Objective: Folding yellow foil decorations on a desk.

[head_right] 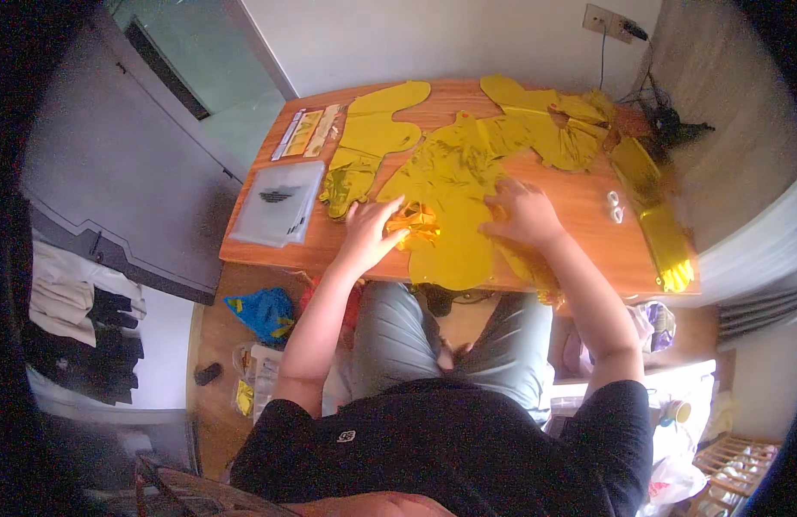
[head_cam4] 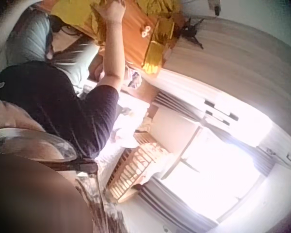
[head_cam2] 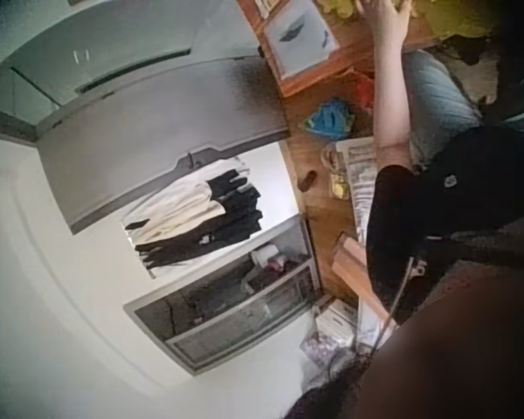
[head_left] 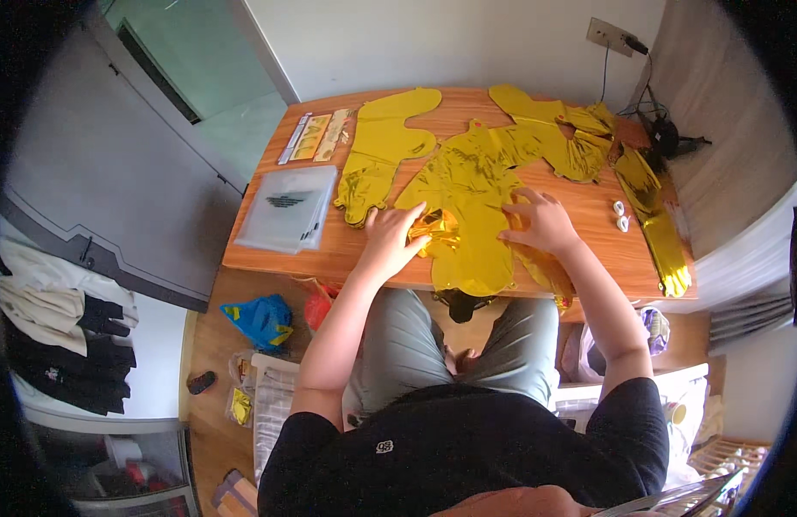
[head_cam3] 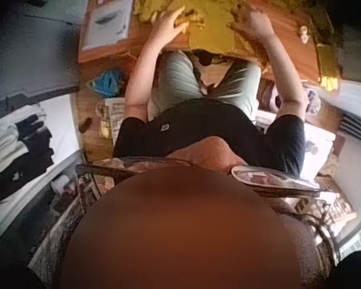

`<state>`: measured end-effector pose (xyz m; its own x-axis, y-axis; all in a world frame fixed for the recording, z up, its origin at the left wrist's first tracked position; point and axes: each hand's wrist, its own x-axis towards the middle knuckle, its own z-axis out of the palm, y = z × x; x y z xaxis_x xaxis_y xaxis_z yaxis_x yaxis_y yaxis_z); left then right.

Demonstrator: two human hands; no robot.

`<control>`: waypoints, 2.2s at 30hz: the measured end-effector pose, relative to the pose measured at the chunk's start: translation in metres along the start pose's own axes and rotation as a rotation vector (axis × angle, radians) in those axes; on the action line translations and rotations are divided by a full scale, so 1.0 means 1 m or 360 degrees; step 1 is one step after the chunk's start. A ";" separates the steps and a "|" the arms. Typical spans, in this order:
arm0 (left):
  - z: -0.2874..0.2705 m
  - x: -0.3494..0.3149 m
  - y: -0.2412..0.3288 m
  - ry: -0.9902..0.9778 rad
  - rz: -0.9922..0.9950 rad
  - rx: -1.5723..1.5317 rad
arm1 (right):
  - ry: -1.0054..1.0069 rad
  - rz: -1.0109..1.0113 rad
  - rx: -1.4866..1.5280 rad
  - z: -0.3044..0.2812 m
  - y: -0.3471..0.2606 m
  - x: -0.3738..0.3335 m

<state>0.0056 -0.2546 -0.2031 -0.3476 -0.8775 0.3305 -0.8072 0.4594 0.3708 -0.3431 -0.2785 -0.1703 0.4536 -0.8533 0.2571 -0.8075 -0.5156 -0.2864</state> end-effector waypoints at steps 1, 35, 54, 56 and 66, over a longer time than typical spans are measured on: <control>0.000 0.000 0.000 0.0005 0.0042 -0.0034 | 0.0001 0.0000 0.0000 0.000 0.001 -0.001; -0.001 0.110 0.000 -0.0370 0.0249 -0.0127 | -0.0076 0.0120 -0.0005 0.000 -0.014 -0.026; 0.030 0.107 -0.018 -0.0543 0.0204 0.0156 | -0.0012 0.0235 0.0071 -0.009 0.008 -0.041; 0.030 0.107 -0.021 -0.0515 0.0206 0.0134 | 0.0028 0.0203 0.0093 -0.008 0.004 -0.041; 0.032 0.111 -0.024 -0.0501 0.0246 0.0094 | 0.0032 0.0162 0.0077 -0.007 0.010 -0.044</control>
<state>-0.0286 -0.3674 -0.2033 -0.5902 -0.8020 0.0915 -0.7567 0.5892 0.2833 -0.3742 -0.2460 -0.1777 0.3619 -0.9001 0.2426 -0.8298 -0.4296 -0.3563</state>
